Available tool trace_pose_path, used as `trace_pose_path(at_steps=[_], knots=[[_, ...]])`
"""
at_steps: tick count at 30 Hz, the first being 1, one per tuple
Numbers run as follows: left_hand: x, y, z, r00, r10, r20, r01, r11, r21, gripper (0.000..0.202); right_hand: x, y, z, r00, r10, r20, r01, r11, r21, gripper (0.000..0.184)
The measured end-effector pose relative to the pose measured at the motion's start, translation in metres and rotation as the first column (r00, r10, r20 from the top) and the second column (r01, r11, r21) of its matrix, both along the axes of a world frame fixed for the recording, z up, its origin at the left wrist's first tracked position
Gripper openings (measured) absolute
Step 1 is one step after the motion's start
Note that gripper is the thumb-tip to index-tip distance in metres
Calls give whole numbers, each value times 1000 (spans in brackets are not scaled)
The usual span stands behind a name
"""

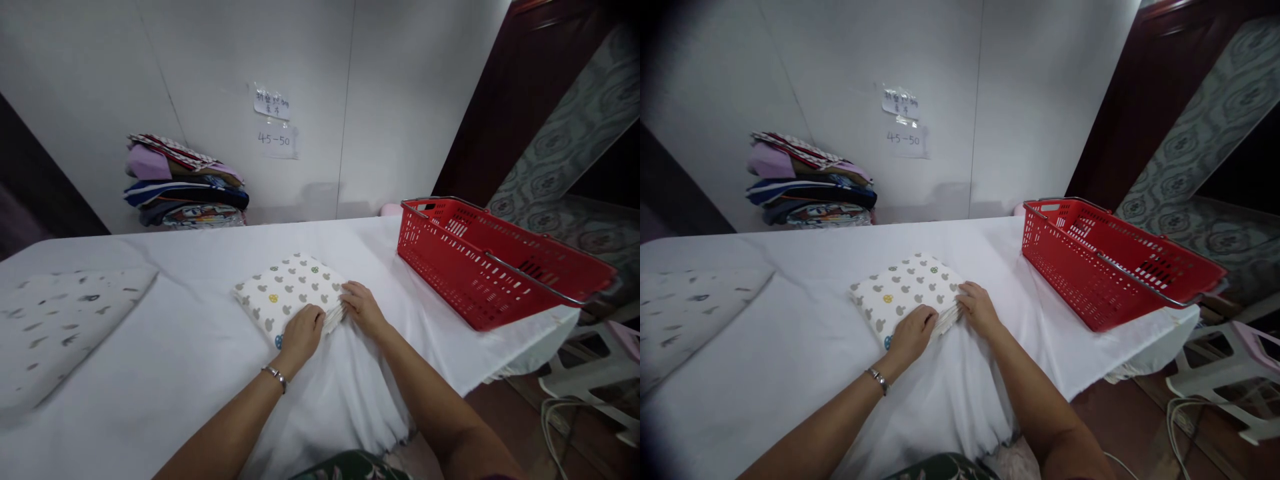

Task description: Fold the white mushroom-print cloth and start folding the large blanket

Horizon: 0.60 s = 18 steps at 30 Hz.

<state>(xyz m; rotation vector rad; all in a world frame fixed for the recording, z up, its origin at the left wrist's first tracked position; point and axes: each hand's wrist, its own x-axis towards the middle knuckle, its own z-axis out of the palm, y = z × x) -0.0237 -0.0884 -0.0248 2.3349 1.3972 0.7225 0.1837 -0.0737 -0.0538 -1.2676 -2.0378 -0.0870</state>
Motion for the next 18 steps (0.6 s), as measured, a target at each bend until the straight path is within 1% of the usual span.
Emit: trace_pose_path(at_steps=[5,8,13,18], knots=[[-1,1,2,999,2,51,0,999,-44,20,-3,-1,5,1000,8,14,-8,1000,-11,23],[-1,1,2,999,-5,45,7,999,-47,20,-5,-1,7,1000,9,13,-9,1000,1,22],[-1,-1,2,998,-31,-55,30,1000,-7,18,-3,-1,4,1000,-6,-18,7,999,48,21],[2,-3,0,989,-51,-142,61,996,68,18,3,-2,0,999,-27,24,26,999,32,19]])
